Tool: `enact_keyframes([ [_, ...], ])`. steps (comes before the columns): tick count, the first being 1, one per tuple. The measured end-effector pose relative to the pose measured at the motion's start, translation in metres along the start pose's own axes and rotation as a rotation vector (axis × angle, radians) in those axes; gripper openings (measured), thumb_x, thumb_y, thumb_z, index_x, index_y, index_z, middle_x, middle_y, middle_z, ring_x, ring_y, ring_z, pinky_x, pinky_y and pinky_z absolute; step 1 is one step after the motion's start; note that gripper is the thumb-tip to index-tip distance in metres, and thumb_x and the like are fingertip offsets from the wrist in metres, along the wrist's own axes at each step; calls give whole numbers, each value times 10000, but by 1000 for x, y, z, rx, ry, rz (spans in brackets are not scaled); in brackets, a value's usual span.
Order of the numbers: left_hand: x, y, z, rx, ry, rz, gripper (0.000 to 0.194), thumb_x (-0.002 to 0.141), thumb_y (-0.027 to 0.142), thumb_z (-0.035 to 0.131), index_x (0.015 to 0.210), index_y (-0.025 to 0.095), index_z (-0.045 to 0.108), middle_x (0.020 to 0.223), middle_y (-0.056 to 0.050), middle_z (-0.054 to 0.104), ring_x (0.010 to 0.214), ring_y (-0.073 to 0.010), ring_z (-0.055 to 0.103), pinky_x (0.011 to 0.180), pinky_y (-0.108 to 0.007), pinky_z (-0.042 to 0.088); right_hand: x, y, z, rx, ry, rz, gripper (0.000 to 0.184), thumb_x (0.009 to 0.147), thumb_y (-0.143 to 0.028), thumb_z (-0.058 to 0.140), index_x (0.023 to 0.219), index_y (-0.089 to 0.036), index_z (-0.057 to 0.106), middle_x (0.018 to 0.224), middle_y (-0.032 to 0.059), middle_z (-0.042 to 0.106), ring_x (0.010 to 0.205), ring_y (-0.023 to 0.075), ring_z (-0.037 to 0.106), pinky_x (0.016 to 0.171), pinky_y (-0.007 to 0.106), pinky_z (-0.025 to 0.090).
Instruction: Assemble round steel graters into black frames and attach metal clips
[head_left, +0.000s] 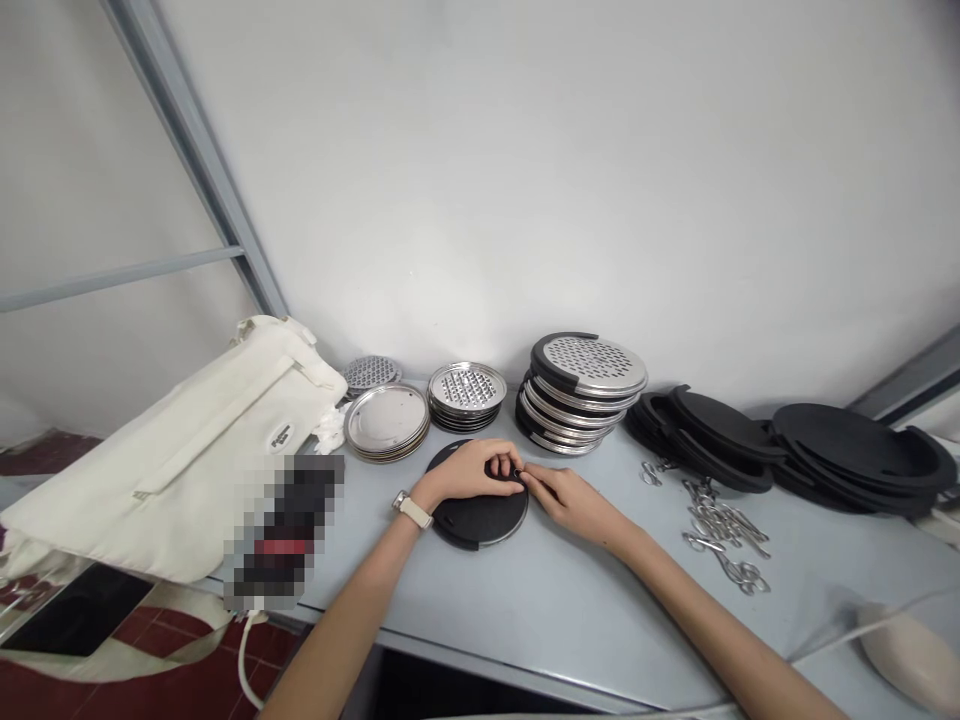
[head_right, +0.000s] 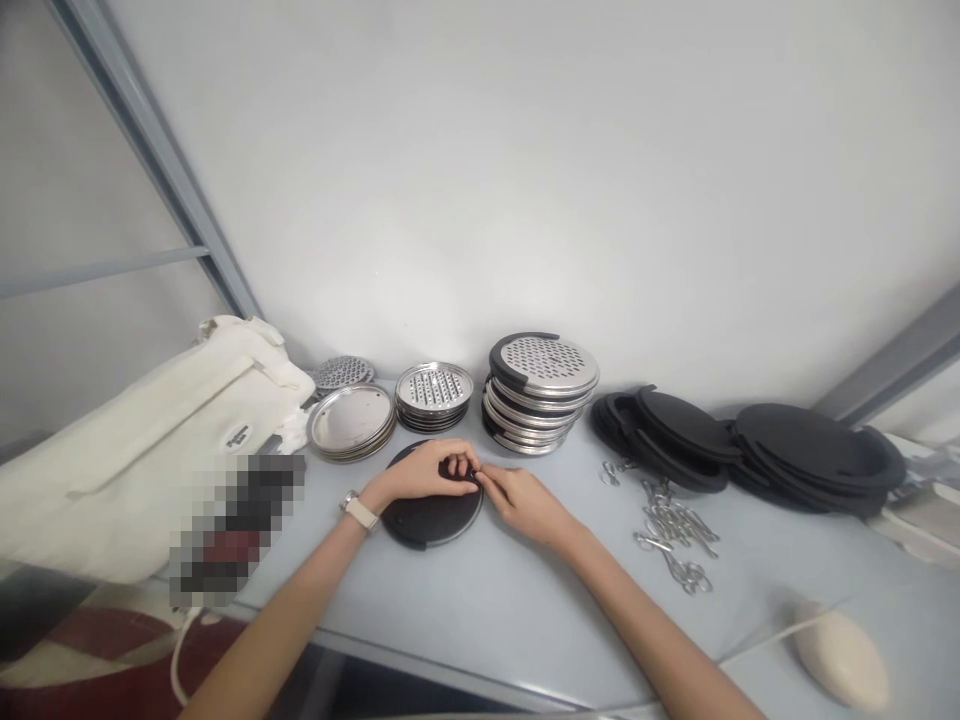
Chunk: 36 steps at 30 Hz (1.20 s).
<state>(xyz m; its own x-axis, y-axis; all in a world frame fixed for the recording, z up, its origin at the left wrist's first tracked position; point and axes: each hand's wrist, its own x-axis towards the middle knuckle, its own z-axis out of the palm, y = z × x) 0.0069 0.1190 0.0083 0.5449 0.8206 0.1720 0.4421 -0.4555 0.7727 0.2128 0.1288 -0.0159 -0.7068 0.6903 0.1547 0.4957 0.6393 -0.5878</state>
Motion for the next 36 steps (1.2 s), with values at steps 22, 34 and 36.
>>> enact_keyframes([
  [22,0,-2,0,-19,5,37,155,763,286,657,837,156,615,788,11,536,726,-108,501,689,-217,402,-1,5,-8,103,-114,53,405,974,-451,263,704,-199,428,609,-32,413,571,125,393,567,248,312],
  [34,1,-4,0,-48,-2,28,156,752,279,663,832,150,632,790,6,537,723,-109,506,685,-220,407,-1,4,-8,184,-159,79,355,958,-420,298,696,-196,383,613,-43,358,568,109,330,543,242,274],
  [36,1,-5,0,-44,-2,31,155,753,281,662,828,150,632,788,7,536,722,-109,505,685,-221,406,-1,4,-9,203,-165,85,338,953,-405,311,693,-196,369,616,-46,347,571,106,320,540,239,266],
])
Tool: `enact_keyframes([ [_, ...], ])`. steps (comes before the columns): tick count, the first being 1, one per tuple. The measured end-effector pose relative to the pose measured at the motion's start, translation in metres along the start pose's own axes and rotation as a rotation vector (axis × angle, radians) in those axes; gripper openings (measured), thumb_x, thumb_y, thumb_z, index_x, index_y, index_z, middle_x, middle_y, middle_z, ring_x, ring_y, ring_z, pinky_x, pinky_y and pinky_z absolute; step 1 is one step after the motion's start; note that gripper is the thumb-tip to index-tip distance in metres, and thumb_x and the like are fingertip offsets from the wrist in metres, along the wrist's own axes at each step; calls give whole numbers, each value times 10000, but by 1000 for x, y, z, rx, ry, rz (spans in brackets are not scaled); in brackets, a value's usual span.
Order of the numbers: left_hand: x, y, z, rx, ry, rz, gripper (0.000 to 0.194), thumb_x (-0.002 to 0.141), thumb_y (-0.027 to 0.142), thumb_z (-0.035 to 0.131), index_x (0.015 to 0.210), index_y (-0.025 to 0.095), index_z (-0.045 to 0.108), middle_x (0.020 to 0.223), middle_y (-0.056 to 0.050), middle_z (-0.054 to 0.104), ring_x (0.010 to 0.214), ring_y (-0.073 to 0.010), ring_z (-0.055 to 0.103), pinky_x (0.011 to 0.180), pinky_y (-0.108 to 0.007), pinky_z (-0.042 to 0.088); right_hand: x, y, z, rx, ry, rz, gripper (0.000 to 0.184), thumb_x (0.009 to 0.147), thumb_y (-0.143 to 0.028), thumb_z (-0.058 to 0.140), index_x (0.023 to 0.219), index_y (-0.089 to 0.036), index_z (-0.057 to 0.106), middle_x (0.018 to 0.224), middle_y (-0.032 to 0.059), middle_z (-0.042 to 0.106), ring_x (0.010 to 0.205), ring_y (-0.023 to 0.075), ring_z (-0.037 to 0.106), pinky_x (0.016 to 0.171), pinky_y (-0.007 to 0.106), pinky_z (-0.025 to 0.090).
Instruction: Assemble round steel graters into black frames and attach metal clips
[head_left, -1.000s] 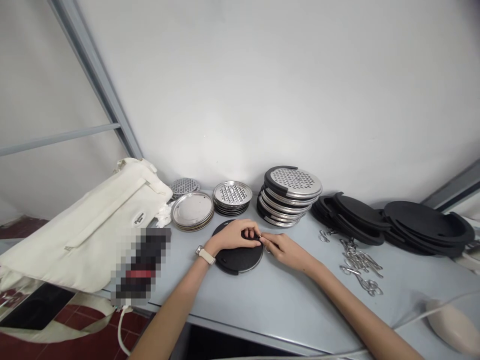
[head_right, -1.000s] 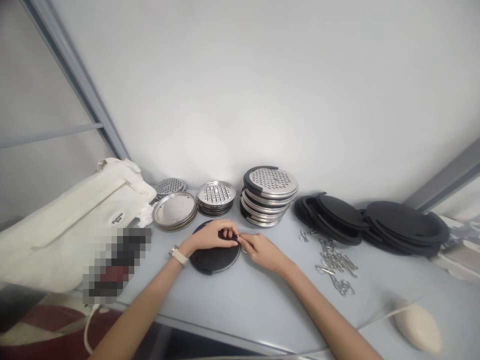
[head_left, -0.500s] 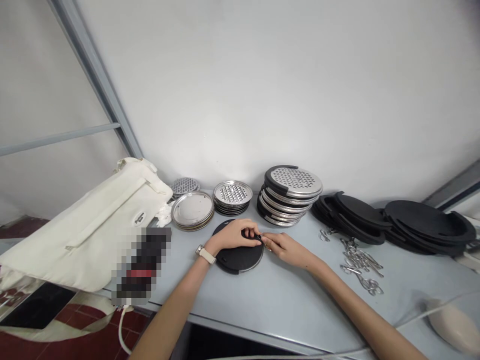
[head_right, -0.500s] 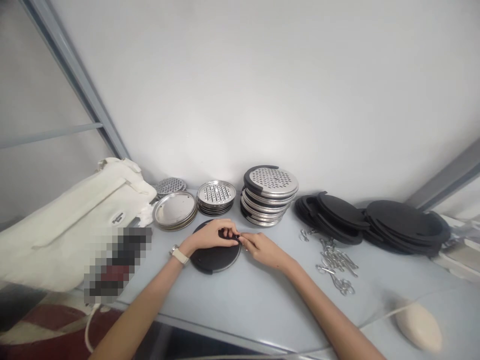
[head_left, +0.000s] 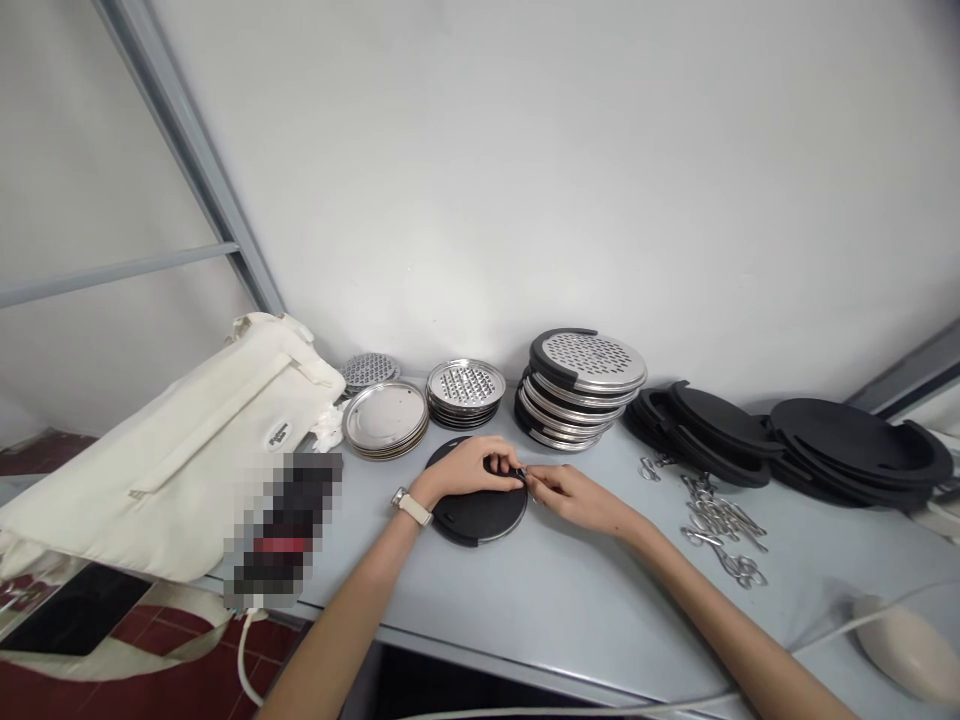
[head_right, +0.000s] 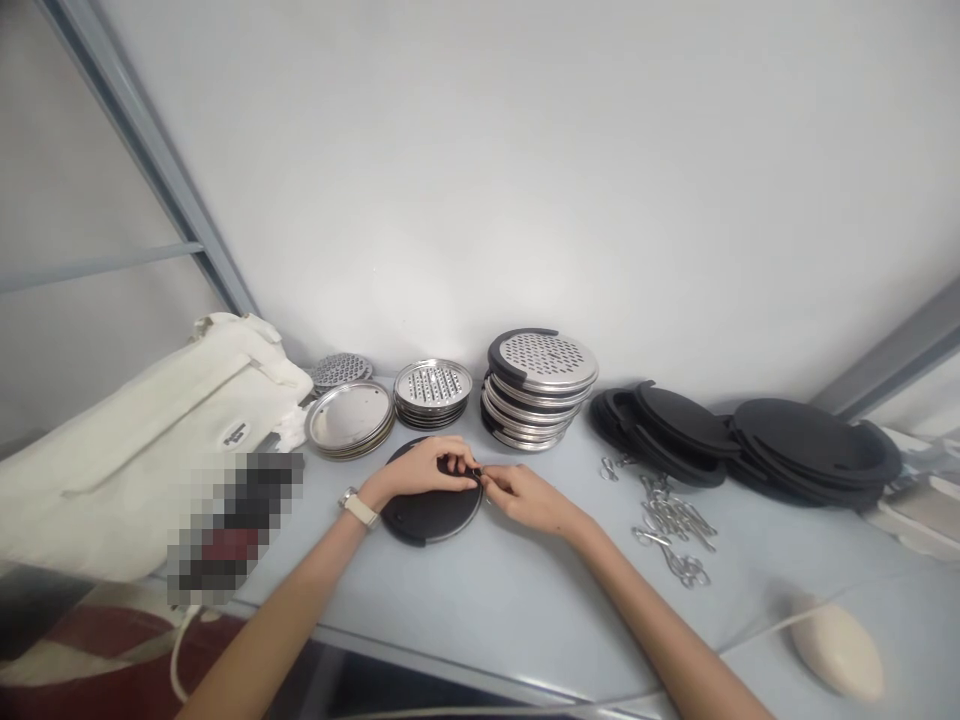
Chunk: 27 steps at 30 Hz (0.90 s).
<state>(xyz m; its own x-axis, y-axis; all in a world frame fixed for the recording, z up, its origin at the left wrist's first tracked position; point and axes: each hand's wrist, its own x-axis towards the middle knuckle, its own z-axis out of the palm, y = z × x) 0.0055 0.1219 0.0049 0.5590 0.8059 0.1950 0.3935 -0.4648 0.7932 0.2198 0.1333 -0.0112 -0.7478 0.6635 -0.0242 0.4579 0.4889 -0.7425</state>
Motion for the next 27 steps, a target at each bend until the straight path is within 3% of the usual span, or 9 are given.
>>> enact_keyframes([
  [11,1,0,1,36,-6,22,162,756,287,670,851,156,657,795,0,544,718,-109,508,687,-220,408,-1,4,-8,182,-98,70,361,939,-443,327,682,-196,378,622,-45,348,561,103,320,537,238,285],
  [19,-1,5,0,30,1,-15,204,753,262,656,938,181,627,787,20,547,737,-110,514,694,-213,411,0,-3,-4,48,11,1,388,946,-481,302,712,-194,419,652,-32,375,607,118,341,566,244,301],
  [27,1,3,0,10,-6,-16,176,753,298,657,851,154,633,798,3,549,731,-112,510,696,-222,411,-1,-2,-7,51,-44,0,387,948,-472,313,705,-189,416,634,-41,351,588,110,329,553,243,287],
])
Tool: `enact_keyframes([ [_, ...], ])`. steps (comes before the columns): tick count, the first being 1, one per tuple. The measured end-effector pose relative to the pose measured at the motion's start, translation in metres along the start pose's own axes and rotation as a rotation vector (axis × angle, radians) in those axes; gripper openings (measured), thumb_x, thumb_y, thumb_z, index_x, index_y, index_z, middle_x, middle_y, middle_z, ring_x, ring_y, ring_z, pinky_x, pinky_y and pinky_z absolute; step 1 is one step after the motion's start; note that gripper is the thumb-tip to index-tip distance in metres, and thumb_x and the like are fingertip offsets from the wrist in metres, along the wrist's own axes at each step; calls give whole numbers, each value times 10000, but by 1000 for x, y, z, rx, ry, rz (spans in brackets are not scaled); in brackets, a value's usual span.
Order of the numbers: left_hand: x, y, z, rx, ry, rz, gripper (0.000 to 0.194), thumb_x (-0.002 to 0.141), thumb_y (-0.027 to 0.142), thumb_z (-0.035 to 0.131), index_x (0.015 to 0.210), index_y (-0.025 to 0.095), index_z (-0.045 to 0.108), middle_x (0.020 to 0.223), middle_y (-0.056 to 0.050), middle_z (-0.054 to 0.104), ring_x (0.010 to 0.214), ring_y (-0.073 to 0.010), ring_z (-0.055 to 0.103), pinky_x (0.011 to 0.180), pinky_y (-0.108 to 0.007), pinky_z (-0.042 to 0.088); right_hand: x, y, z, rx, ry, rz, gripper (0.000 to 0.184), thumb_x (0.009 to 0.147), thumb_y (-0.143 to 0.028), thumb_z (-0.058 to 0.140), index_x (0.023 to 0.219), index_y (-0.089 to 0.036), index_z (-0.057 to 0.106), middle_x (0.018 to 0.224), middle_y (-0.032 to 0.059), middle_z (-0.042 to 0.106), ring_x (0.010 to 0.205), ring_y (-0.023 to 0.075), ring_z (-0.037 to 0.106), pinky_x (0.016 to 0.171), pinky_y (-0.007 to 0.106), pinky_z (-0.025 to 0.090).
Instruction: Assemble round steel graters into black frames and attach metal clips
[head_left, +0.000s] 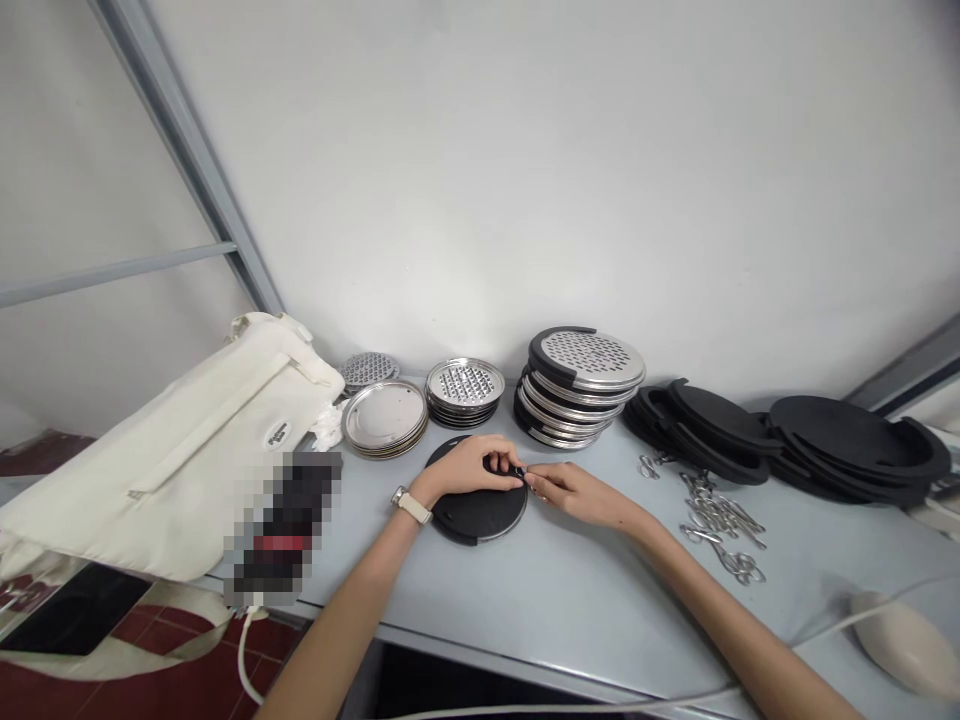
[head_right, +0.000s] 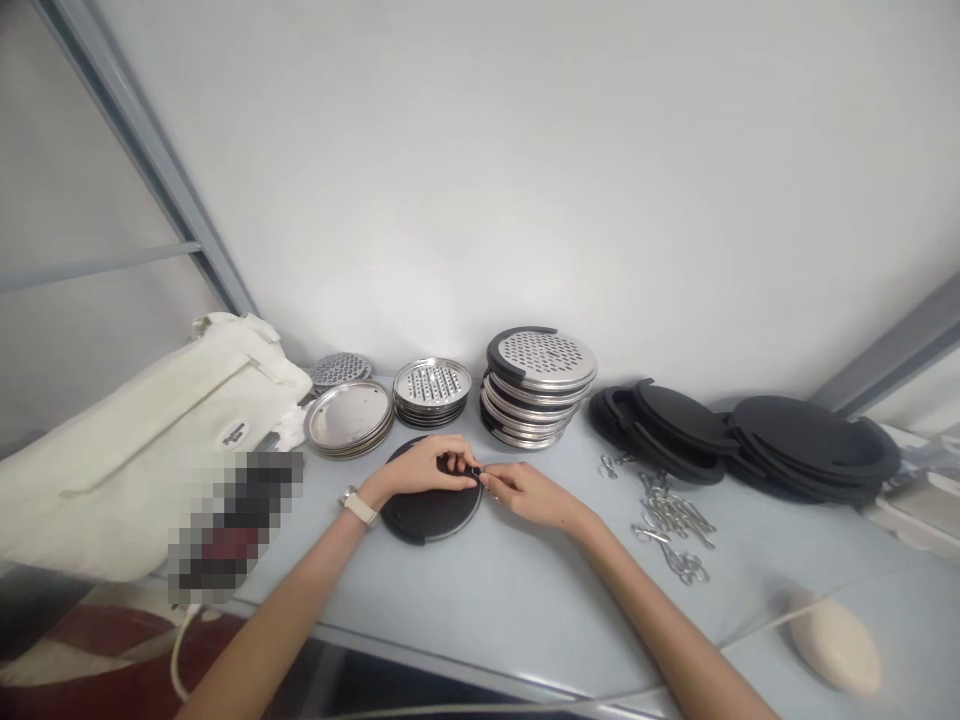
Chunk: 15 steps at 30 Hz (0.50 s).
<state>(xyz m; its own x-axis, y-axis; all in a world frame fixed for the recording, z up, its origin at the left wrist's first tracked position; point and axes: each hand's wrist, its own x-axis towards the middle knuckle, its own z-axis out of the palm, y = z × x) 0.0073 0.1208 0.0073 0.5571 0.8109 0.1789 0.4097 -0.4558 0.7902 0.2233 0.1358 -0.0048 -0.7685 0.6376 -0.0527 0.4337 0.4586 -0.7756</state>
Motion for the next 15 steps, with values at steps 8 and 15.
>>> enact_keyframes([
  [8,0,-1,1,-22,4,1,169,747,285,669,841,147,643,797,-3,546,727,-115,511,688,-228,414,-1,1,2,25,0,19,411,941,-501,314,680,-193,396,618,-44,332,572,108,309,538,243,277],
  [15,1,-3,0,-29,-7,9,159,752,271,666,851,147,647,801,-1,542,727,-111,511,689,-225,416,0,-1,1,47,0,21,426,937,-519,323,709,-187,461,633,-28,415,574,113,368,549,242,327],
])
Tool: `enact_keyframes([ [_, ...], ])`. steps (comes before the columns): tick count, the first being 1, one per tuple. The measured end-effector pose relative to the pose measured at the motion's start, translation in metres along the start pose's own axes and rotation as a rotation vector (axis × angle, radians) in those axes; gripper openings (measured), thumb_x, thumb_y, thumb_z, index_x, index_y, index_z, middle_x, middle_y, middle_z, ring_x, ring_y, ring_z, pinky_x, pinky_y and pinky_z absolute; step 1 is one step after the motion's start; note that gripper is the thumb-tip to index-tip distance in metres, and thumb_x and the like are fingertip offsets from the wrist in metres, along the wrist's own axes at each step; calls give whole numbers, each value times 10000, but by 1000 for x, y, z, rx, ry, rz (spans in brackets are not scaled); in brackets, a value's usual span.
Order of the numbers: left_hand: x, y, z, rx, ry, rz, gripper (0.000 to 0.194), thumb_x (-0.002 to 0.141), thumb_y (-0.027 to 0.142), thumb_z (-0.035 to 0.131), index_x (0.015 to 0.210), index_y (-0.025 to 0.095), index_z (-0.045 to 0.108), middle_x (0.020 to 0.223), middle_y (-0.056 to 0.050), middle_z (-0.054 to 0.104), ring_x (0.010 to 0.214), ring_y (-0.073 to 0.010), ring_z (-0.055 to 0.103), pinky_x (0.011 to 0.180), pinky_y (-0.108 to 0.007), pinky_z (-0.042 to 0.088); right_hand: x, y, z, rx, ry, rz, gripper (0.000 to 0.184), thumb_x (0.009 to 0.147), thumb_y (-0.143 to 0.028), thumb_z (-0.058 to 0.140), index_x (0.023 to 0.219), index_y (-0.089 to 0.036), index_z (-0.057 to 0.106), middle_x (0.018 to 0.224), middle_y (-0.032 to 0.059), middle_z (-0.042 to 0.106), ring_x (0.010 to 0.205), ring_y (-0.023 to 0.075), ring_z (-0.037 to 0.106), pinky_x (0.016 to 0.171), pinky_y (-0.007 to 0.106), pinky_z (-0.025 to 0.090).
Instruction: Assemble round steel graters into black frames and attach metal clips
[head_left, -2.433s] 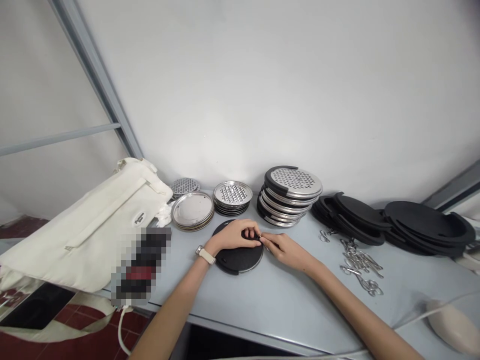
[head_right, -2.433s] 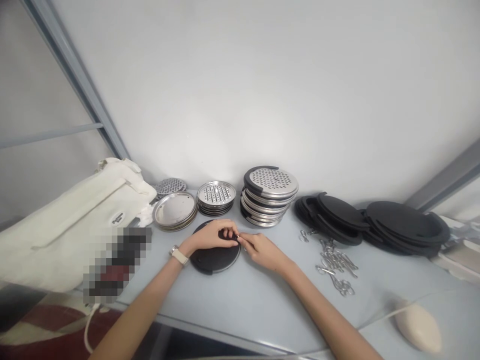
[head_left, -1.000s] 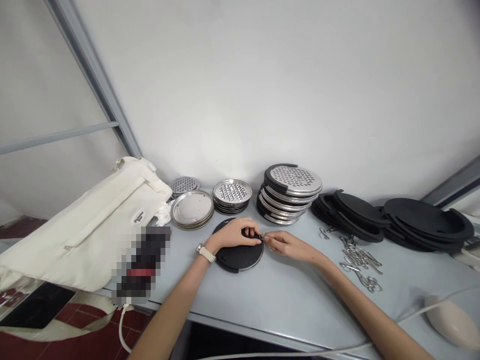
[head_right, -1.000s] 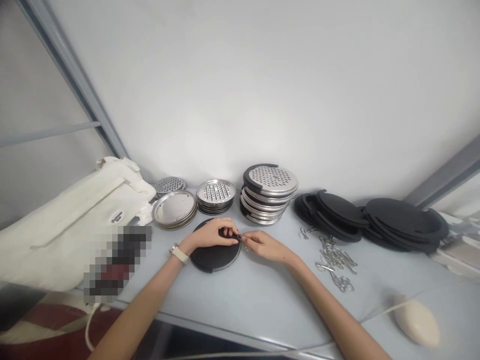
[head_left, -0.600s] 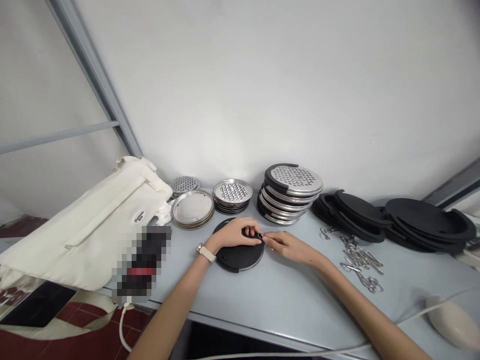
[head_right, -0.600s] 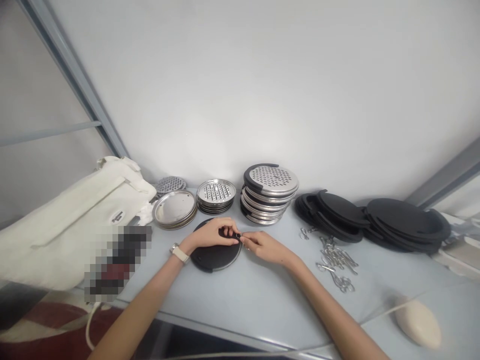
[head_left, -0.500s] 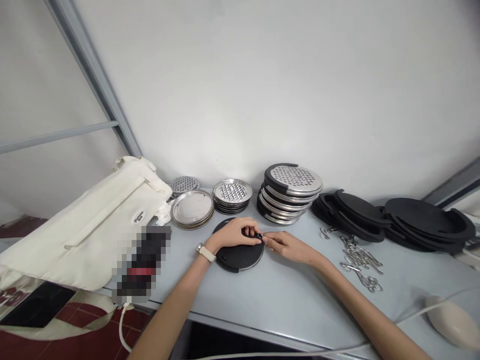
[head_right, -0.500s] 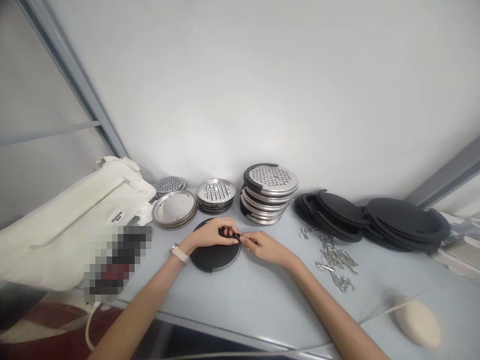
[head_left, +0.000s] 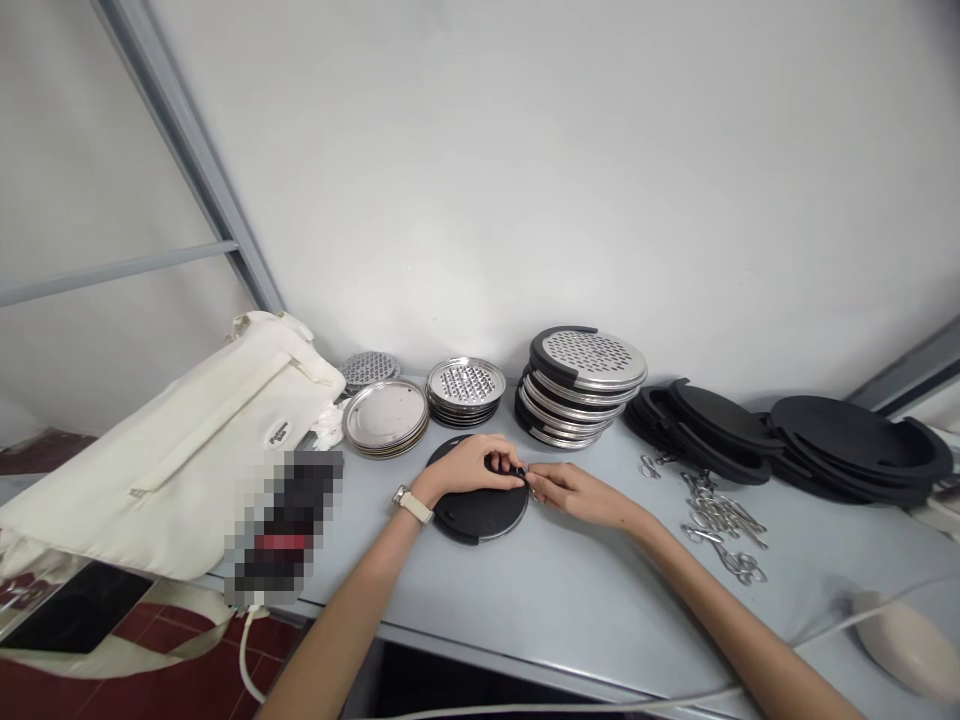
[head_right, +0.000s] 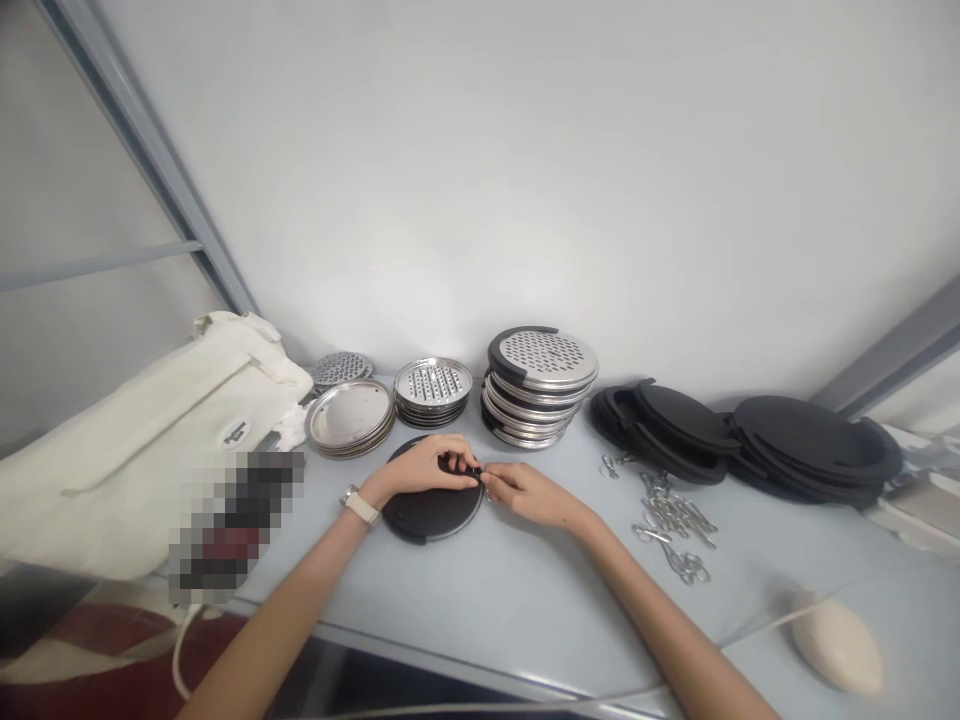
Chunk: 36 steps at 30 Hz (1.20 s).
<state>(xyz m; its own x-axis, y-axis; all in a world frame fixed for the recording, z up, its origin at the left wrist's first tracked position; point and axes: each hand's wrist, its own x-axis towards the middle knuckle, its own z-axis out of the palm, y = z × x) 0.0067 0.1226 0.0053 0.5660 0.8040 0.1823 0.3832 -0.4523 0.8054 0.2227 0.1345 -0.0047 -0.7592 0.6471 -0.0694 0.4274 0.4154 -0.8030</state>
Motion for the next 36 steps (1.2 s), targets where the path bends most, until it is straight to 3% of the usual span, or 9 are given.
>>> enact_keyframes([
  [22,0,2,0,25,2,-14,184,752,306,673,849,150,653,809,-11,561,732,-119,519,697,-230,418,0,2,-3,62,-34,24,439,922,-548,332,688,-190,432,623,-32,416,556,105,365,526,239,350],
  [32,0,-1,1,-9,-2,26,189,744,299,686,855,148,659,800,-7,549,719,-112,507,684,-229,415,2,3,-3,30,-44,26,284,898,-312,353,649,-189,413,610,-34,424,551,104,377,534,232,345],
  [36,1,-1,1,17,-5,9,190,745,301,680,858,150,662,799,-13,556,722,-119,512,690,-238,417,2,5,-2,17,-44,12,263,876,-296,358,638,-191,392,586,-44,387,540,99,346,520,225,324],
])
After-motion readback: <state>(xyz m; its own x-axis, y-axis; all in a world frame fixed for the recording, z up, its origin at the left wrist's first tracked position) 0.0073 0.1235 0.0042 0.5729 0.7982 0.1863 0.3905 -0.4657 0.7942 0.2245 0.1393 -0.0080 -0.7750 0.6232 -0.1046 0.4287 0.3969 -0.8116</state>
